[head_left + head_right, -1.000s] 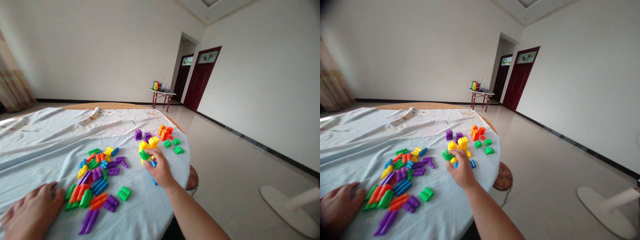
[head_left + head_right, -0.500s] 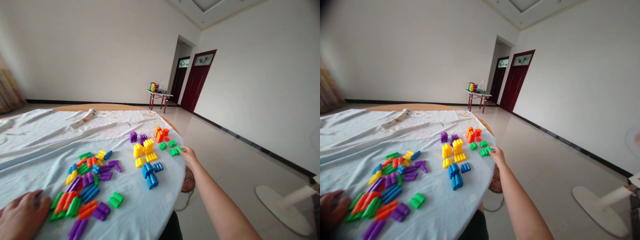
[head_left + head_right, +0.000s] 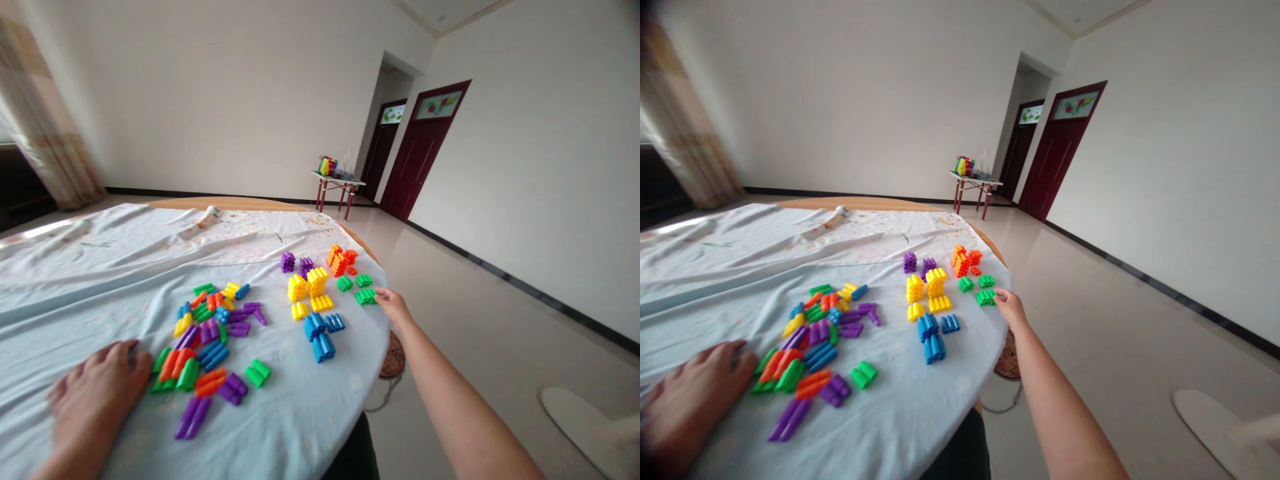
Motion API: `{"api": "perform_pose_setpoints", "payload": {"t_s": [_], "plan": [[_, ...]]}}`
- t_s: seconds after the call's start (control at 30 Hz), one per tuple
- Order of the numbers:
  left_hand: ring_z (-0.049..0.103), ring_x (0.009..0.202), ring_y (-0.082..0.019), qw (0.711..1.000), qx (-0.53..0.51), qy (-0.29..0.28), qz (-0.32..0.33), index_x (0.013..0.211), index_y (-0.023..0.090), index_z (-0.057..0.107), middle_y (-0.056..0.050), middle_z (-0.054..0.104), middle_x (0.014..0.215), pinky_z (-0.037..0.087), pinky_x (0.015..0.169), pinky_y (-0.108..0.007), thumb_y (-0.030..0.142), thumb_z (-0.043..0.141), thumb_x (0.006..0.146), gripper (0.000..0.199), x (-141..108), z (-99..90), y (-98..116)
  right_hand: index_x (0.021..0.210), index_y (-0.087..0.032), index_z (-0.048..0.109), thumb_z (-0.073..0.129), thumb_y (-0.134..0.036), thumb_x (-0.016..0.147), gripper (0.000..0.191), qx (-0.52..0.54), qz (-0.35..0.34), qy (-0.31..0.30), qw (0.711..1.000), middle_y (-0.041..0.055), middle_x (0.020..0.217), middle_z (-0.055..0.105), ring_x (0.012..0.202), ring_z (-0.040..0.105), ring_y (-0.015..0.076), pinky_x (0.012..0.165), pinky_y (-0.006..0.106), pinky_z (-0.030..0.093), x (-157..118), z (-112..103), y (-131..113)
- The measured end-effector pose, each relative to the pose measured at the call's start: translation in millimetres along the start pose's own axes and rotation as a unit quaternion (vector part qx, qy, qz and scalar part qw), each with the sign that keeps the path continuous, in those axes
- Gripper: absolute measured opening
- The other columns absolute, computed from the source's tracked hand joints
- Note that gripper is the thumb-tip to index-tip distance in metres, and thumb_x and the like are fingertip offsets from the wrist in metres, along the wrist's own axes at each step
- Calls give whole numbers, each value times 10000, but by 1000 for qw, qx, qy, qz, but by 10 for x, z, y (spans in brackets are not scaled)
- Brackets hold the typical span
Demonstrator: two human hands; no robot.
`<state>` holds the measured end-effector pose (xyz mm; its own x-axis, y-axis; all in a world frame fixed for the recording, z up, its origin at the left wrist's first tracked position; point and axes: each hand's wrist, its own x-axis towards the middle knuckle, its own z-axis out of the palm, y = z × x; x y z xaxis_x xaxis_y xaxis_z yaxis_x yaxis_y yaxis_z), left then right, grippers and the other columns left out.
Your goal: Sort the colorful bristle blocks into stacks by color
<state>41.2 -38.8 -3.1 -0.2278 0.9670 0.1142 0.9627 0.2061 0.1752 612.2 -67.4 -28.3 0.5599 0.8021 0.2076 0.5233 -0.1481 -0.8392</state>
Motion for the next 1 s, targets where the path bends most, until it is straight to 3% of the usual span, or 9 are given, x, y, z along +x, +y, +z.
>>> {"api": "perform_pose_setpoints", "payload": {"t_s": [0.1, 0.23, 0.3, 0.4, 0.53, 0.67, 0.8, 0.9, 1.0], "plan": [[433, 1175, -329, 1000, 18, -1, -13, 1217, 188, 499, -134, 491, 1290, 286, 1008, -441, 477, 207, 845, 555, -108, -151, 145, 942, -172, 690, 564, -274, 691, 298, -9, -6, -1, 1000, 82, 968, 719, 848, 670, 200, 793, 324, 524, -17, -30, -21], [429, 1175, -330, 1000, 9, 11, -9, 1220, 174, 510, -143, 497, 1281, 275, 1015, -454, 456, 232, 858, 536, -146, -167, 167, 993, -147, 670, 539, -298, 707, 348, -35, -18, 33, 999, 123, 1024, 690, 888, 642, 225, 844, 373, 492, -38, -92, -173], [427, 1176, -329, 1000, 2, 13, -9, 1215, 171, 517, -144, 500, 1279, 272, 1017, -459, 442, 250, 859, 521, -155, -159, 151, 1019, -126, 656, 512, -305, 731, 368, -50, -52, 68, 995, 147, 1056, 666, 918, 618, 236, 873, 395, 470, -107, -83, -374], [421, 1182, -327, 1000, -6, 13, -8, 1212, 174, 521, -141, 496, 1285, 264, 1025, -463, 436, 271, 856, 508, -166, -158, 143, 1012, -137, 649, 476, -329, 791, 340, -45, -166, 89, 981, 139, 1034, 654, 906, 603, 229, 804, 378, 495, -363, 49, -850], [418, 1187, -327, 1000, -12, 16, -7, 1214, 177, 520, -138, 494, 1292, 263, 1029, -463, 446, 272, 859, 510, -162, -152, 146, 1023, -179, 630, 473, -280, 855, 252, 0, -322, 1, 947, 112, 1056, 638, 1019, 569, 215, 845, 365, 483, -970, 422, -1585], [422, 1184, -326, 1000, -14, 18, -8, 1210, 182, 527, -137, 497, 1293, 268, 1028, -460, 454, 247, 864, 522, -151, -142, 133, 1018, -202, 628, 541, -244, 857, 188, -3, -407, -202, 891, 55, 972, 667, 943, 590, 172, 881, 323, 445, -1611, 864, -2038], [425, 1183, -326, 1000, -18, 21, -10, 1202, 177, 534, -139, 505, 1286, 265, 1031, -456, 444, 245, 860, 521, -159, -151, 124, 993, -204, 640, 649, -438, 785, 314, -106, -431, -323, 836, 44, 902, 669, 911, 585, 208, 845, 345, 428, -1987, 1235, -2137], [425, 1185, -323, 1000, -18, 23, -12, 1209, 182, 526, -132, 501, 1294, 261, 1032, -458, 444, 250, 855, 520, -166, -156, 127, 1026, -204, 632, 662, -541, 728, 451, -185, -426, -332, 821, 71, 923, 642, 932, 561, 249, 826, 381, 420, -2082, 1392, -2127], [424, 1187, -316, 1000, -12, 19, -13, 1209, 201, 522, -113, 499, 1302, 258, 1033, -449, 451, 237, 854, 519, -161, -155, 133, 1038, -218, 629, 657, -455, 751, 373, -223, -413, -331, 818, 69, 937, 625, 950, 546, 247, 826, 379, 411, -2093, 1443, -2122]]}}
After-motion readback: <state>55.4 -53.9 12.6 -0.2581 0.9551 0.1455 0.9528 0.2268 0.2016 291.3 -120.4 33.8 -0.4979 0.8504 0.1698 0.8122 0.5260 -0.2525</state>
